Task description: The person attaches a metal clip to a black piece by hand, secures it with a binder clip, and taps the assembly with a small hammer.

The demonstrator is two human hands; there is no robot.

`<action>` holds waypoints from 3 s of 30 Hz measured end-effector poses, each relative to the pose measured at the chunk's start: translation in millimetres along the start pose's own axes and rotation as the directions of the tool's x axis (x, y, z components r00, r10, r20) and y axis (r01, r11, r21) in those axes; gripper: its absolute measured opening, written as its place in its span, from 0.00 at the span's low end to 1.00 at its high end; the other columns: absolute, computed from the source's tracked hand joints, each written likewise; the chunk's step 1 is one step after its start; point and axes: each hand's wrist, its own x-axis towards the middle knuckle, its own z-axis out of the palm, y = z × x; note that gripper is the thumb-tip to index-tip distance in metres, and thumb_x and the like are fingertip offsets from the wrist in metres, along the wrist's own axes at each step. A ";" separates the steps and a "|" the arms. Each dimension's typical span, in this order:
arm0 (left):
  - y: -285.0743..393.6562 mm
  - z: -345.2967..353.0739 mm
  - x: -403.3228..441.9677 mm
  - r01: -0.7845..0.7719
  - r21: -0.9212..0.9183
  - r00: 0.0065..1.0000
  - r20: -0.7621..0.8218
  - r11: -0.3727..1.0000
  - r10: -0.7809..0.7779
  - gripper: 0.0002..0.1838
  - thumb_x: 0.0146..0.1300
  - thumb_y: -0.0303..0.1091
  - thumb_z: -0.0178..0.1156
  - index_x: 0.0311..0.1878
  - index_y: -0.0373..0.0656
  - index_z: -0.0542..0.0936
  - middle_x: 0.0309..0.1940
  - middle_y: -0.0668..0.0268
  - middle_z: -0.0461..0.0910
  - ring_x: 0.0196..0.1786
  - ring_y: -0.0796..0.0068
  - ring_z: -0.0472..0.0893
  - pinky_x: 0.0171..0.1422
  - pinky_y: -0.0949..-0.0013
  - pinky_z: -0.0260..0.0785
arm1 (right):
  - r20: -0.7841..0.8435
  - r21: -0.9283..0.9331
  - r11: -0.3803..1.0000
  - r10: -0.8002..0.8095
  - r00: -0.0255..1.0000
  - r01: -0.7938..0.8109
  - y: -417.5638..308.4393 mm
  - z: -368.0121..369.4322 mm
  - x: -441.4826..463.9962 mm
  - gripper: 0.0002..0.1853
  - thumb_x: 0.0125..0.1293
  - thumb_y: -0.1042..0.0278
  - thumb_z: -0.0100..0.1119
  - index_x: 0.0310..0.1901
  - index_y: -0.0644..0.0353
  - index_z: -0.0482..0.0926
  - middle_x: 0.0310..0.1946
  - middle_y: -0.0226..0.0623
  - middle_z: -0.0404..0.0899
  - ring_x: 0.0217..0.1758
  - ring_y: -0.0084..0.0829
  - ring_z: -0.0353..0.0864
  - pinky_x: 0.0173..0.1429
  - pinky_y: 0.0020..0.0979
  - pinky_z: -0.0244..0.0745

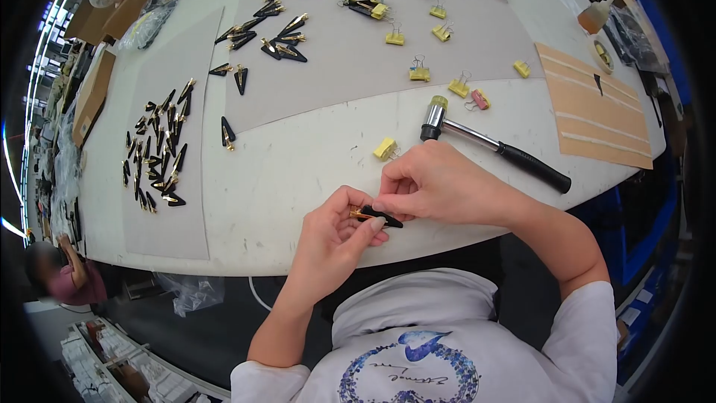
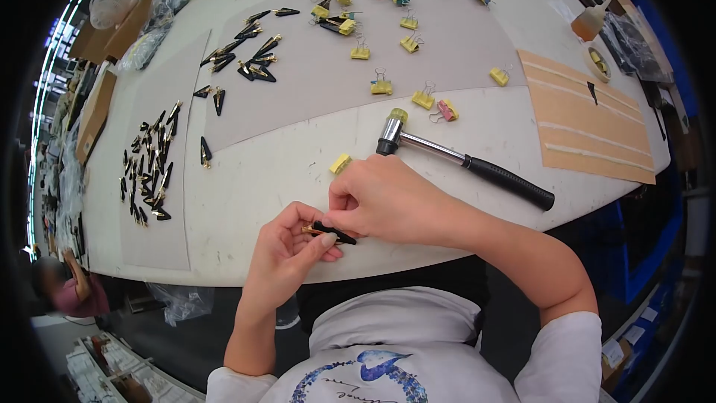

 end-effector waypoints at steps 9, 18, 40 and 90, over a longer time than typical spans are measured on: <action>0.6 1.0 0.4 -0.002 0.013 1.000 -0.015 1.000 0.002 0.07 0.68 0.20 0.55 0.47 0.31 0.73 0.40 0.60 0.82 0.39 0.80 0.84 0.46 0.77 0.78 | 0.061 0.127 0.988 0.078 0.995 -0.086 1.0 -0.8 1.9 0.14 0.60 0.63 0.64 0.25 0.66 0.82 0.21 0.42 0.80 0.25 0.38 0.80 0.33 0.33 0.73; 2.9 3.2 -0.4 0.002 0.010 1.000 -0.015 1.000 -0.002 0.07 0.68 0.21 0.56 0.47 0.31 0.73 0.41 0.59 0.82 0.40 0.79 0.83 0.47 0.77 0.78 | 0.008 -0.004 1.000 -0.014 1.000 0.014 -2.1 -2.8 1.5 0.15 0.60 0.61 0.64 0.24 0.66 0.81 0.20 0.43 0.80 0.26 0.40 0.81 0.34 0.36 0.74; 2.7 4.8 -1.5 -0.090 -0.102 0.990 -0.114 0.991 0.078 0.08 0.67 0.20 0.57 0.47 0.33 0.70 0.39 0.58 0.79 0.39 0.73 0.84 0.46 0.74 0.79 | -0.097 0.413 0.906 -0.052 0.994 0.088 26.3 17.2 -34.9 0.08 0.62 0.69 0.61 0.39 0.66 0.81 0.27 0.37 0.84 0.30 0.25 0.84 0.40 0.25 0.79; -8.5 4.5 -0.7 -0.200 0.366 0.978 0.017 0.909 0.208 0.05 0.62 0.21 0.62 0.41 0.35 0.78 0.32 0.67 0.80 0.31 0.83 0.74 0.35 0.79 0.67 | 0.080 0.023 0.999 -0.040 0.996 0.038 11.7 -5.4 -18.9 0.10 0.59 0.67 0.59 0.32 0.65 0.84 0.24 0.43 0.82 0.29 0.39 0.83 0.38 0.34 0.76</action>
